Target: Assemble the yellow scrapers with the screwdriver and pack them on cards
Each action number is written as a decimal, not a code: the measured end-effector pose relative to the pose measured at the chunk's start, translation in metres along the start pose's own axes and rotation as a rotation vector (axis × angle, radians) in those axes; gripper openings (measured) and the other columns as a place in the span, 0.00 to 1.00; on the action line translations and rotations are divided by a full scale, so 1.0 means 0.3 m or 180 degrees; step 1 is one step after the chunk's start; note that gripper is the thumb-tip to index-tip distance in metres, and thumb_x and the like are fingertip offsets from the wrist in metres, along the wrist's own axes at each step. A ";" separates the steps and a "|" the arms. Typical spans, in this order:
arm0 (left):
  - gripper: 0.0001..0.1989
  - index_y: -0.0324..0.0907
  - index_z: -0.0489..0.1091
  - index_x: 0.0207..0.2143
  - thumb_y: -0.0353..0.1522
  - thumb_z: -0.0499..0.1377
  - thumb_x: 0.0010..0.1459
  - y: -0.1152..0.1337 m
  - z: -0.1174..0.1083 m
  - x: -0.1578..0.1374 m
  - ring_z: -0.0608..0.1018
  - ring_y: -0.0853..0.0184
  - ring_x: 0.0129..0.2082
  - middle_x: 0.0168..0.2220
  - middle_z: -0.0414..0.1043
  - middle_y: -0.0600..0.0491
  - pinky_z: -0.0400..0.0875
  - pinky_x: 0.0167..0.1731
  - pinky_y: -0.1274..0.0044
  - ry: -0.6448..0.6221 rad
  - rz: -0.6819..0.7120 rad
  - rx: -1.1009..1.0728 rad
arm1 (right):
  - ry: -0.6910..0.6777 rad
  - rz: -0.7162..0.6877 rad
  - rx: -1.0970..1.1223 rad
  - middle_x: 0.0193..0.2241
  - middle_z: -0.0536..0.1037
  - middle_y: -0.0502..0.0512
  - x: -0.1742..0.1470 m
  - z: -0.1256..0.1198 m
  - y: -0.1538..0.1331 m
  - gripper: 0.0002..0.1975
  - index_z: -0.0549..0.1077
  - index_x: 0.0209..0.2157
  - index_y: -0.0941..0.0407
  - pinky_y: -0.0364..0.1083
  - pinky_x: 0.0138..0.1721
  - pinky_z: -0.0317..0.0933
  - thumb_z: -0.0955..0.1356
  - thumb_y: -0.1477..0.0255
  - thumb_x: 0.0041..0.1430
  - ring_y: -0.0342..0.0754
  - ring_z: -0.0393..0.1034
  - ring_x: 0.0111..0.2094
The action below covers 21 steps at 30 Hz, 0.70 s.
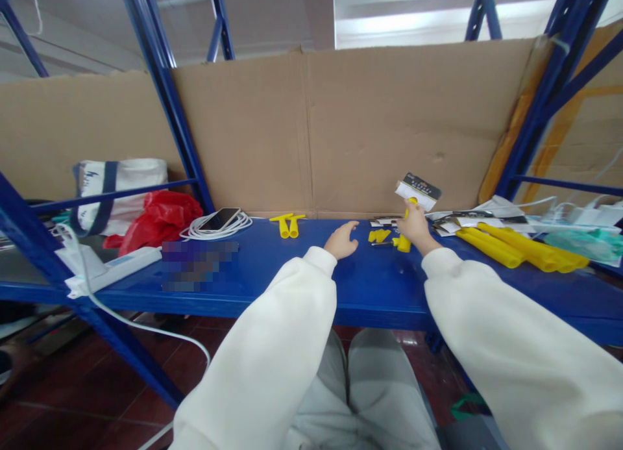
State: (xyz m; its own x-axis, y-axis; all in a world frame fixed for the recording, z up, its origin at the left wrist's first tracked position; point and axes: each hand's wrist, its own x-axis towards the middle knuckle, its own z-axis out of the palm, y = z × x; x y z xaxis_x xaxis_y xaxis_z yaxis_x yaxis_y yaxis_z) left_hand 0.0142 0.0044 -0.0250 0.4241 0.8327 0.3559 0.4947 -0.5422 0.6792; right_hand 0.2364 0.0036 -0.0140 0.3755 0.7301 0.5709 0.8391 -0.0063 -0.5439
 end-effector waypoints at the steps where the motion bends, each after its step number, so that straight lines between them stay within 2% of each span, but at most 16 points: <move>1: 0.31 0.41 0.67 0.59 0.19 0.58 0.51 -0.001 0.002 0.000 0.80 0.61 0.47 0.59 0.70 0.43 0.71 0.55 0.69 0.0011 0.0014 0.0002 | 0.0002 -0.0007 -0.0188 0.55 0.67 0.75 0.010 -0.038 0.017 0.36 0.62 0.64 0.63 0.59 0.54 0.63 0.66 0.78 0.51 0.65 0.70 0.52; 5: 0.31 0.40 0.67 0.58 0.18 0.58 0.51 -0.001 0.004 0.002 0.80 0.61 0.47 0.58 0.71 0.43 0.71 0.55 0.70 0.0024 0.0090 0.0074 | -0.0348 0.0055 -0.1278 0.53 0.70 0.75 0.054 -0.232 0.098 0.32 0.66 0.62 0.61 0.57 0.49 0.64 0.65 0.78 0.54 0.63 0.72 0.49; 8: 0.31 0.38 0.67 0.59 0.19 0.58 0.51 0.001 0.000 0.001 0.80 0.61 0.48 0.58 0.70 0.42 0.70 0.55 0.70 -0.0018 0.0120 0.0174 | -0.0647 0.0003 -0.1915 0.53 0.71 0.76 0.082 -0.374 0.166 0.29 0.67 0.62 0.60 0.53 0.46 0.62 0.63 0.79 0.58 0.62 0.70 0.51; 11: 0.31 0.38 0.66 0.59 0.19 0.57 0.51 0.002 -0.001 0.001 0.79 0.61 0.48 0.58 0.70 0.42 0.69 0.56 0.69 -0.0022 0.0126 0.0162 | -0.0788 0.0250 -0.2355 0.53 0.72 0.76 0.102 -0.468 0.249 0.27 0.68 0.61 0.60 0.51 0.44 0.61 0.62 0.79 0.60 0.60 0.70 0.52; 14: 0.32 0.40 0.67 0.59 0.19 0.58 0.50 0.000 0.000 0.002 0.79 0.61 0.48 0.58 0.71 0.43 0.69 0.57 0.69 0.0004 0.0106 0.0088 | -0.0873 0.0452 -0.2552 0.55 0.71 0.78 0.121 -0.505 0.350 0.26 0.67 0.62 0.62 0.51 0.44 0.60 0.62 0.78 0.62 0.59 0.70 0.53; 16: 0.32 0.41 0.67 0.59 0.19 0.59 0.50 -0.002 0.002 0.002 0.79 0.61 0.48 0.58 0.71 0.44 0.69 0.57 0.69 0.0006 0.0094 0.0080 | -0.0922 0.0631 -0.2646 0.58 0.69 0.76 0.134 -0.505 0.413 0.27 0.68 0.62 0.59 0.51 0.45 0.61 0.62 0.79 0.61 0.58 0.69 0.54; 17: 0.32 0.41 0.67 0.59 0.19 0.59 0.50 -0.003 0.002 0.002 0.79 0.62 0.48 0.58 0.71 0.44 0.69 0.57 0.69 0.0002 0.0091 0.0093 | -0.0913 0.0586 -0.2665 0.58 0.69 0.76 0.139 -0.500 0.438 0.26 0.69 0.61 0.60 0.51 0.46 0.61 0.62 0.79 0.61 0.58 0.69 0.55; 19: 0.32 0.41 0.68 0.58 0.19 0.59 0.50 -0.003 0.002 0.002 0.79 0.62 0.48 0.58 0.71 0.44 0.69 0.57 0.69 0.0004 0.0094 0.0140 | -0.1030 0.0554 -0.2648 0.56 0.72 0.76 0.142 -0.487 0.469 0.26 0.70 0.60 0.60 0.50 0.45 0.62 0.61 0.81 0.60 0.58 0.71 0.53; 21: 0.32 0.41 0.68 0.58 0.19 0.59 0.49 -0.002 0.001 0.001 0.79 0.61 0.48 0.57 0.71 0.44 0.69 0.57 0.69 0.0007 0.0109 0.0188 | -0.0942 0.0703 -0.2643 0.53 0.74 0.77 0.137 -0.474 0.474 0.25 0.72 0.59 0.60 0.52 0.44 0.63 0.61 0.81 0.61 0.59 0.72 0.51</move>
State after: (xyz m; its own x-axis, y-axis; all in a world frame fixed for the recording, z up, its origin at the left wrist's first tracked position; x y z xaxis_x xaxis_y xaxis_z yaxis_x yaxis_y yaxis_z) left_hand 0.0144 0.0049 -0.0255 0.4401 0.8137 0.3797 0.5239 -0.5761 0.6274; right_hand 0.4270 -0.0645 0.0195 0.5411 0.7988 0.2627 0.8169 -0.5735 0.0614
